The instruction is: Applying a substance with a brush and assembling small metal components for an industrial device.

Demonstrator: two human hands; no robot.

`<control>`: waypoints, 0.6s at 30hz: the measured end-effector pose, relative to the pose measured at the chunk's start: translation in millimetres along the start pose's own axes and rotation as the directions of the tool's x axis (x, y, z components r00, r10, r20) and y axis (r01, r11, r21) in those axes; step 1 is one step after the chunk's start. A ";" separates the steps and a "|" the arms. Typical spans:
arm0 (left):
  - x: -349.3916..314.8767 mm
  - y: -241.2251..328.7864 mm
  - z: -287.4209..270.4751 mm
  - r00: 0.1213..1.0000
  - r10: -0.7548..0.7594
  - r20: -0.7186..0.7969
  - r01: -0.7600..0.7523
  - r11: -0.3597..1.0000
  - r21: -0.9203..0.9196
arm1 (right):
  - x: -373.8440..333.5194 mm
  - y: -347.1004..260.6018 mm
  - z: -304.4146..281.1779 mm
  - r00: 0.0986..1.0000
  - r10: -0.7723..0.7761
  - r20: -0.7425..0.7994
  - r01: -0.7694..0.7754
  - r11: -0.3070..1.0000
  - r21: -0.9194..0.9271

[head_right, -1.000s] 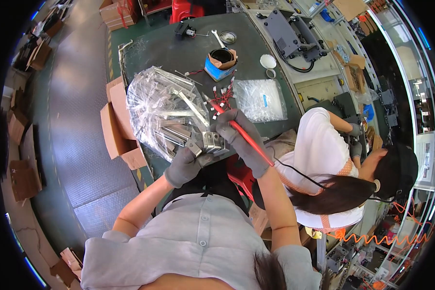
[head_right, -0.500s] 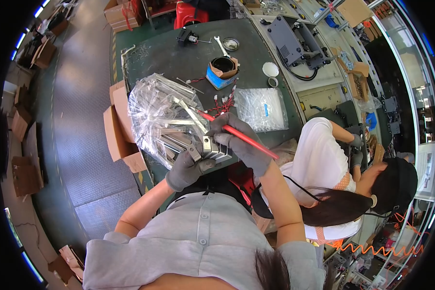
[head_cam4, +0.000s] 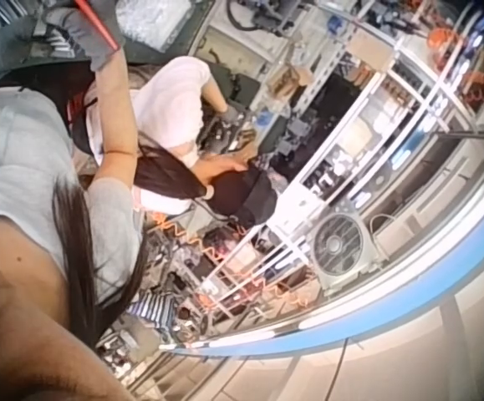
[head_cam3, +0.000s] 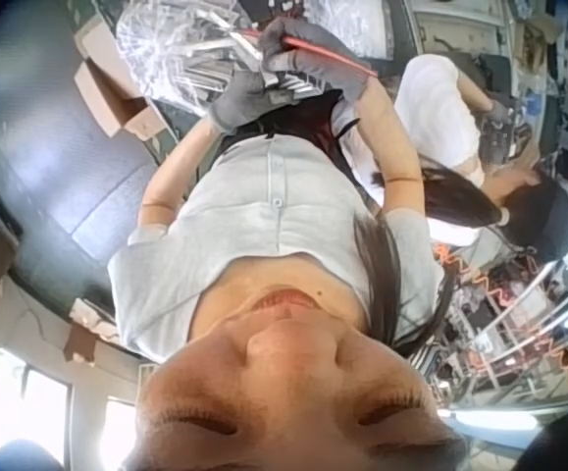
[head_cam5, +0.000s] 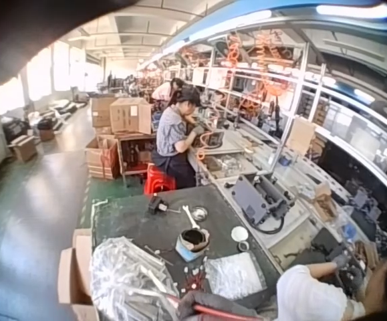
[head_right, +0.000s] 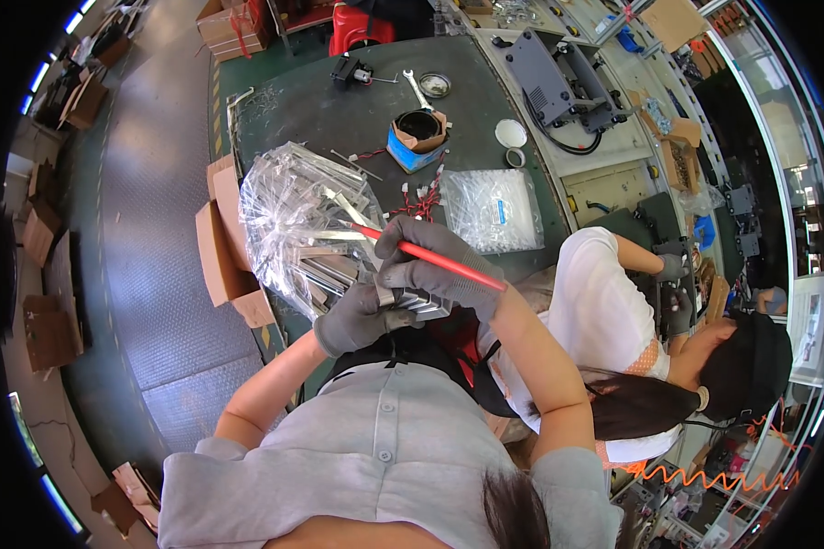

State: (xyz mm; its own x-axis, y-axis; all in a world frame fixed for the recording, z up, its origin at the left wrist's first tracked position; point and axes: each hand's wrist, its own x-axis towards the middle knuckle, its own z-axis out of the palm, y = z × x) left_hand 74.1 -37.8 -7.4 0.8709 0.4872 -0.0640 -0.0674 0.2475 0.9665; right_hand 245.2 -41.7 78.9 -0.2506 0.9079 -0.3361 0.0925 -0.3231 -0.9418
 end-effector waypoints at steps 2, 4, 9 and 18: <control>0.0 9.9 -1.5 0.999 0.039 0.022 -0.041 0.994 0.097 | 0.0 1.8 -1.3 0.999 0.014 -0.028 -0.013 0.999 0.045; 0.8 16.2 -3.6 0.996 0.077 0.051 -0.086 0.977 0.193 | 0.8 3.3 -3.1 0.998 0.029 -0.058 -0.023 0.996 0.089; 3.9 23.2 -6.6 0.994 -0.082 0.075 0.079 0.996 0.038 | 6.6 12.4 -11.1 0.996 -0.038 -0.079 0.053 0.979 0.198; -1.4 11.5 -17.7 0.995 -0.076 -0.060 0.075 0.997 -0.018 | -0.4 27.6 -18.5 0.970 -0.138 -0.202 0.185 0.953 0.241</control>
State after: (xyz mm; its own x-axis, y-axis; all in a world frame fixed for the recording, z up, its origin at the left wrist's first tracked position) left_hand 63.5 -20.8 -0.6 0.8428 0.5164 -0.1518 -0.0110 0.2984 0.9544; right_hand 265.6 -46.1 53.1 -0.0606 0.9788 -0.1957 -0.1904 -0.2038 -0.9603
